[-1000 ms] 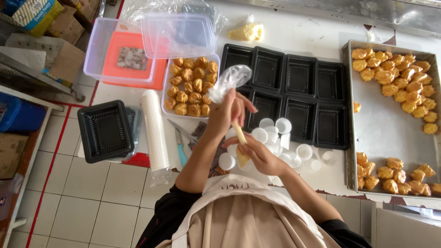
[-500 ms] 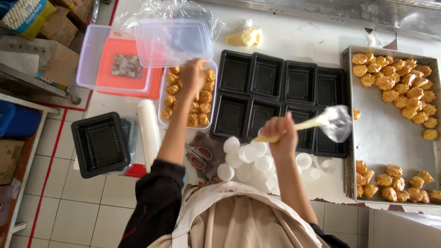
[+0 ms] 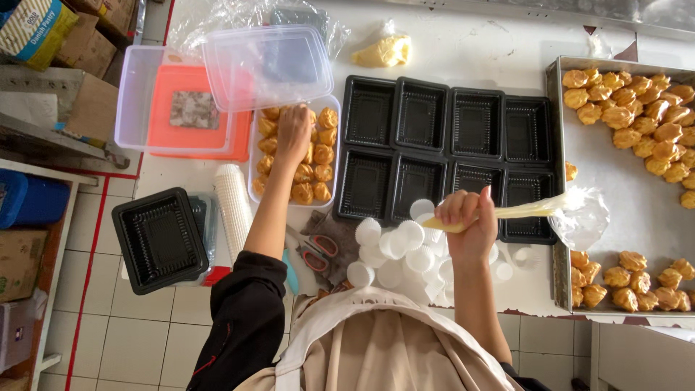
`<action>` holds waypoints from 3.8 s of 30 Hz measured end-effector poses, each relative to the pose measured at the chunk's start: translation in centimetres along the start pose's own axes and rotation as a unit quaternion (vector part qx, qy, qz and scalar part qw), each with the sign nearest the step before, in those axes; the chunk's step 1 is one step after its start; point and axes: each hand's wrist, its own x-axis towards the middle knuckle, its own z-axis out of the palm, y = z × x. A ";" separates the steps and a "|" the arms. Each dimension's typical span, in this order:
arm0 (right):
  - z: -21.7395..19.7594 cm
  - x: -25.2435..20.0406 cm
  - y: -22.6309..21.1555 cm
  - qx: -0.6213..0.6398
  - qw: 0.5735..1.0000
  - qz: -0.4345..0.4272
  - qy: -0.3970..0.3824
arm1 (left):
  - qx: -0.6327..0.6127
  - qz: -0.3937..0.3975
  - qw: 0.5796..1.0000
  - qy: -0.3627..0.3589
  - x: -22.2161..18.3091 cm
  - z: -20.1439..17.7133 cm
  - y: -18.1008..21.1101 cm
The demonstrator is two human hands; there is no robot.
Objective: The person fills small pastries with cream from a piping bag, places each into a paper liner, and arranges them in plastic containers.
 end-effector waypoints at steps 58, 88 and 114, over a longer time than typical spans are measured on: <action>10.0 -2.6 -2.7 0.071 0.977 -0.099 -0.174 | -0.889 -0.074 0.421 -0.164 -9.2 -24.5 22.9; 5.7 1.8 -0.1 0.067 0.995 0.006 -0.077 | 0.051 -0.332 0.937 -0.092 1.2 -0.1 1.0; 5.2 -0.5 -1.7 0.066 0.997 -0.016 -0.040 | -0.305 -0.316 0.869 0.226 -1.9 -4.5 3.0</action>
